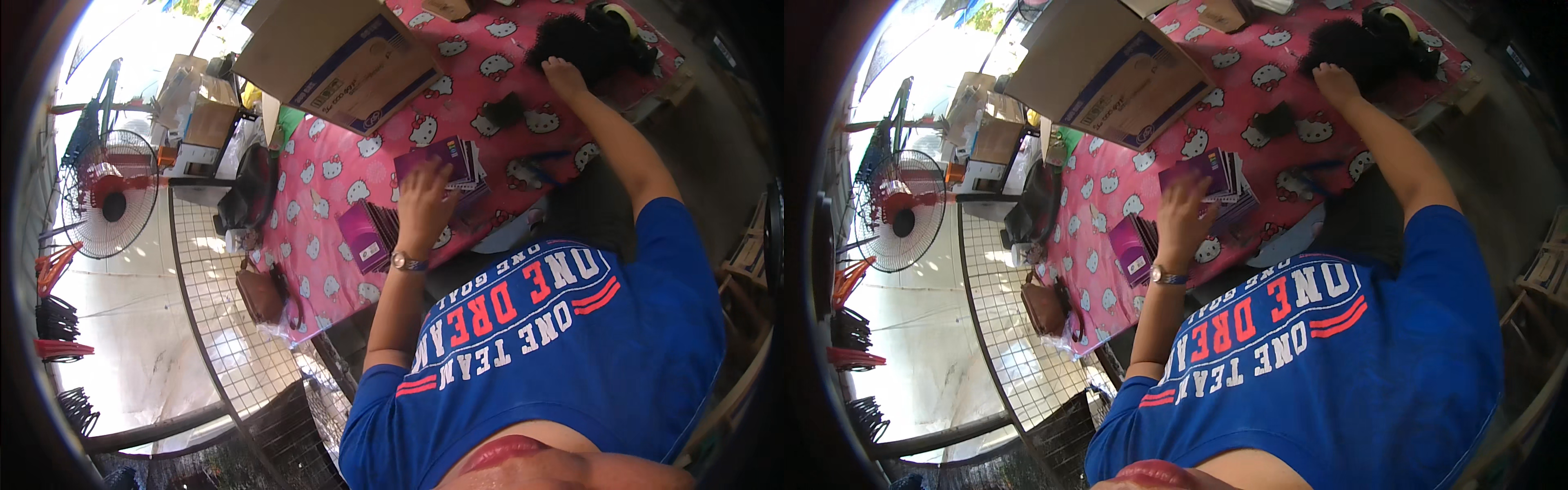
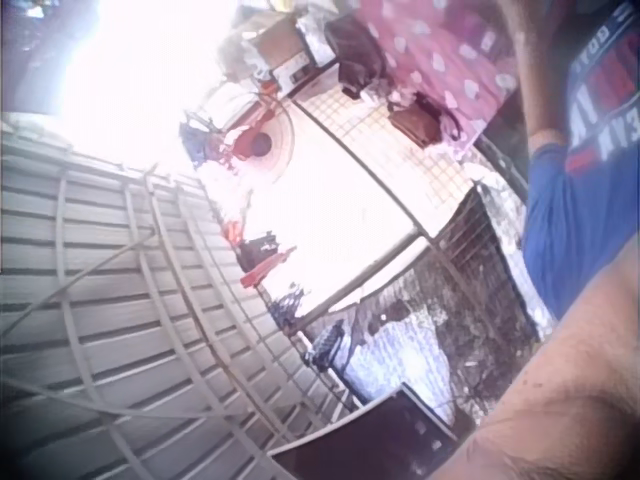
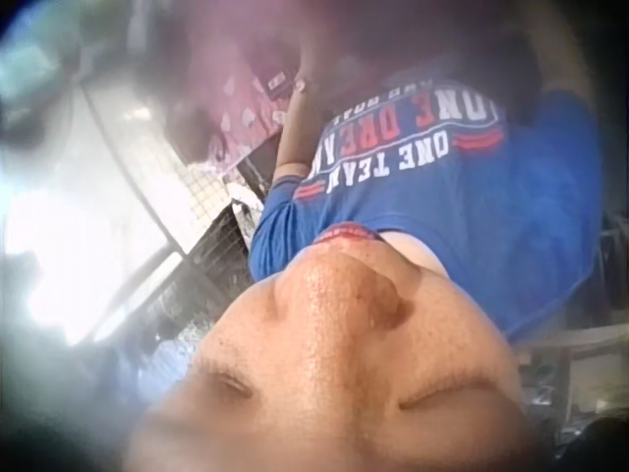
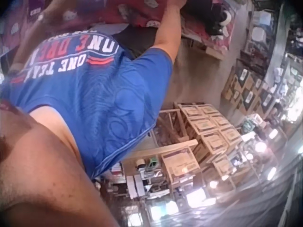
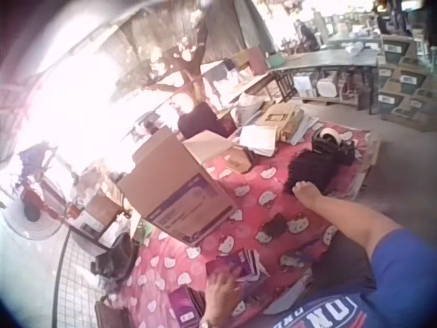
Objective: The person sorts purple spiral-bound notebooks on a table by picking each one up from a pile and placing it into a stack.
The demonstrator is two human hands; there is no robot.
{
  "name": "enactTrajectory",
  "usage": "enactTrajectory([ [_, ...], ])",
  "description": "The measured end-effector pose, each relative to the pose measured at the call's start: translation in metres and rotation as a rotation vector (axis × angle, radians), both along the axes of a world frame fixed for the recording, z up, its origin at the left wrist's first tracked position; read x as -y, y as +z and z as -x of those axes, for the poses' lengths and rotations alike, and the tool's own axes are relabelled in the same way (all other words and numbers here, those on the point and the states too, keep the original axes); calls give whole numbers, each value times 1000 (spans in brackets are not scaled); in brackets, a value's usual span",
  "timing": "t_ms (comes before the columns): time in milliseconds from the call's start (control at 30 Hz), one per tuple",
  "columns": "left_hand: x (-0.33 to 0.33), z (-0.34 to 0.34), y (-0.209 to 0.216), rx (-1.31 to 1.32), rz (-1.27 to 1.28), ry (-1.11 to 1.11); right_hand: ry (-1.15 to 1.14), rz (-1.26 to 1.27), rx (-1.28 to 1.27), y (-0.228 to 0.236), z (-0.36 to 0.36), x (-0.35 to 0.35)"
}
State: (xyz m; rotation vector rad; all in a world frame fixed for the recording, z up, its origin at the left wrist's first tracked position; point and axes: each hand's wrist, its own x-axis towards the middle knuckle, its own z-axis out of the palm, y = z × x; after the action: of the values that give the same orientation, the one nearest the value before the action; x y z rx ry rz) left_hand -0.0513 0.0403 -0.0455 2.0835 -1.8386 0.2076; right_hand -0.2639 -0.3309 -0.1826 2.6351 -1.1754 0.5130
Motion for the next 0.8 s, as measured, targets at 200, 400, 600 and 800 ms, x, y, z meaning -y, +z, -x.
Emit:
enactTrajectory([
  [200, 0, -6, 3, 30, -22, -249, 74, -127, 347, 57, -17, -25],
  [400, 24, -9, 42, -60, -16, -164, 633, -605, 615, 117, -50, -149],
  [600, 38, -5, 34, 32, 57, -72, 717, -744, 657, 133, -61, -185],
  [800, 41, -7, 32, 37, 89, -89, 839, -859, 953, 133, -75, -190],
])
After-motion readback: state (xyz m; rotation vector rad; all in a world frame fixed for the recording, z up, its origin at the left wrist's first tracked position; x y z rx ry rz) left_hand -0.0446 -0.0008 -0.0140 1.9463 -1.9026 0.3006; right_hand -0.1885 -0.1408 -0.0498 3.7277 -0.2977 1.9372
